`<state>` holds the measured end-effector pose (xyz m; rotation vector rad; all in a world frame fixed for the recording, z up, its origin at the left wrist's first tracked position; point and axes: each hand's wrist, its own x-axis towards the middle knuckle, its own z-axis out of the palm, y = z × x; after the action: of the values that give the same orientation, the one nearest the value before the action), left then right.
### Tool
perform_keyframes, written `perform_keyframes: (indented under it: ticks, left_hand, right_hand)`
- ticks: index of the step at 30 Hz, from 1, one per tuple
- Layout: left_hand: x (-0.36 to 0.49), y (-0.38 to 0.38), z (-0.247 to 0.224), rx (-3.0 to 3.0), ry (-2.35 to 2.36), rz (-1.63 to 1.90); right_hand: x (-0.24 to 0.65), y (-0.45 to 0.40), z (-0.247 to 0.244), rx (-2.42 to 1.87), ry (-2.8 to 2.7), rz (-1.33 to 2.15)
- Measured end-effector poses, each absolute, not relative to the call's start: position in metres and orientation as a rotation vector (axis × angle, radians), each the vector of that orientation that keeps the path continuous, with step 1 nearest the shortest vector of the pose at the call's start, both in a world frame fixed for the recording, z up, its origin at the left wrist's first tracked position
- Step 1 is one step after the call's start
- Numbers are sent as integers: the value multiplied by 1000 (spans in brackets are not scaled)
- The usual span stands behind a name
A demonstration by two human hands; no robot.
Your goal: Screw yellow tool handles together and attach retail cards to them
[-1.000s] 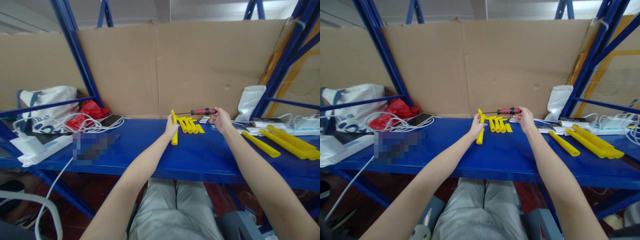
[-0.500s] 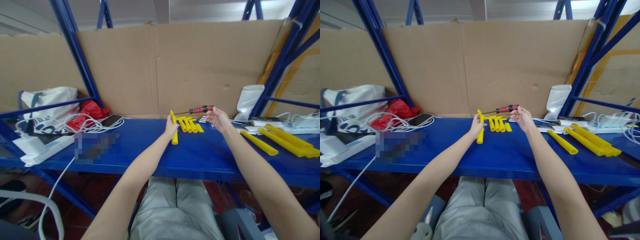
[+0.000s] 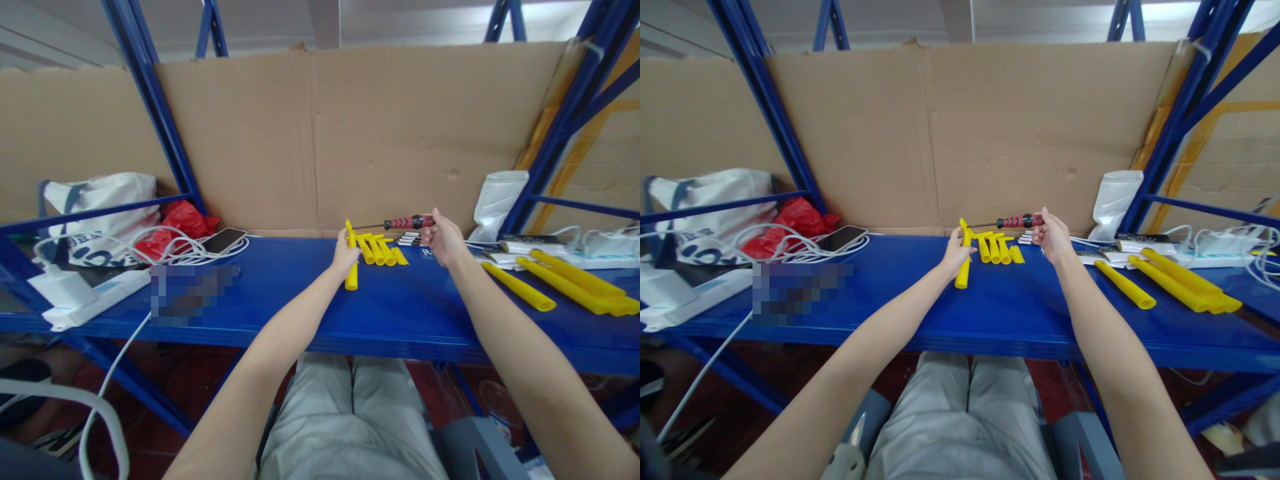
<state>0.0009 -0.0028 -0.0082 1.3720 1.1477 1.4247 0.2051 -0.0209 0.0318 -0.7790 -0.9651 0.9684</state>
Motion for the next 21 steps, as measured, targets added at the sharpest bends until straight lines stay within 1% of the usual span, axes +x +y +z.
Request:
perform_keyframes:
  ticks: [6,12,21]
  left_hand:
    - [0,-4,-7,1368,1150,1427]
    - [1,-6,-6,1366,1155,1427]
    - [1,-6,-8,1393,1096,1467]
  right_hand:
    - [204,-24,34,-722,-1011,1000]
    - [205,-20,31,-740,-964,956]
    - [205,-23,32,-764,-959,999]
